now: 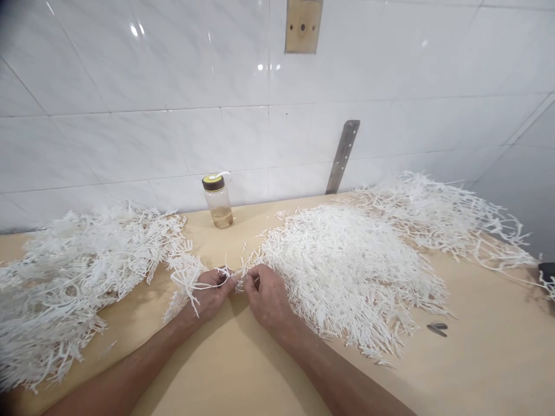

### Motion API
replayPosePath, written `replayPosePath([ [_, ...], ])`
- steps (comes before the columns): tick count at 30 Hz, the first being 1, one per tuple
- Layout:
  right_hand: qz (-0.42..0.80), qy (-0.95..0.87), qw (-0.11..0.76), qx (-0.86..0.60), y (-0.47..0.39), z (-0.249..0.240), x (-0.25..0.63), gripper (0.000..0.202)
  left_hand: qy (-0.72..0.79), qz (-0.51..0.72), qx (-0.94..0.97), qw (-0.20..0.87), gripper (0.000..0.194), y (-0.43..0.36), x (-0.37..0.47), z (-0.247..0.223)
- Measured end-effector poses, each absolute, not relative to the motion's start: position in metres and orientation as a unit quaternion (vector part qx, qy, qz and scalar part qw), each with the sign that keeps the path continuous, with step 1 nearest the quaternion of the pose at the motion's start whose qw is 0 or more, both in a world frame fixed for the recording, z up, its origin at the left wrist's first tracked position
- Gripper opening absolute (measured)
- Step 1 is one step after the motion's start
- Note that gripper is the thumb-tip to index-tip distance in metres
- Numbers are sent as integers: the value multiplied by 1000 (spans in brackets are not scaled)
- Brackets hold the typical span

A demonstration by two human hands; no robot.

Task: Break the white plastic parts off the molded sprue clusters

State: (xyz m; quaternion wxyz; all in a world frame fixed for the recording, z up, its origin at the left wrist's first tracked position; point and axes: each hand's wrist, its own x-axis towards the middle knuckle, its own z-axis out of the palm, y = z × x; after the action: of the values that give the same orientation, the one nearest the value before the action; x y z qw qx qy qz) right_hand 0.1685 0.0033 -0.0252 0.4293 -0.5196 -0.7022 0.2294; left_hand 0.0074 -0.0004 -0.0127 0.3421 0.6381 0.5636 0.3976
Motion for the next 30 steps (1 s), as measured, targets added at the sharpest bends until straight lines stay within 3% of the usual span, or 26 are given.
replayPosePath([
  [8, 205, -678, 441, -552, 6, -28, 169, 12, 574, 401, 631, 334, 39, -6, 9, -4],
  [18, 330, -577, 494, -560, 6, -26, 182, 15, 569, 449, 556, 407, 40, -1, 5, -13],
  [30, 349, -676, 442, -476, -1, -24, 173, 27, 540, 437, 576, 430, 37, -1, 5, -10],
])
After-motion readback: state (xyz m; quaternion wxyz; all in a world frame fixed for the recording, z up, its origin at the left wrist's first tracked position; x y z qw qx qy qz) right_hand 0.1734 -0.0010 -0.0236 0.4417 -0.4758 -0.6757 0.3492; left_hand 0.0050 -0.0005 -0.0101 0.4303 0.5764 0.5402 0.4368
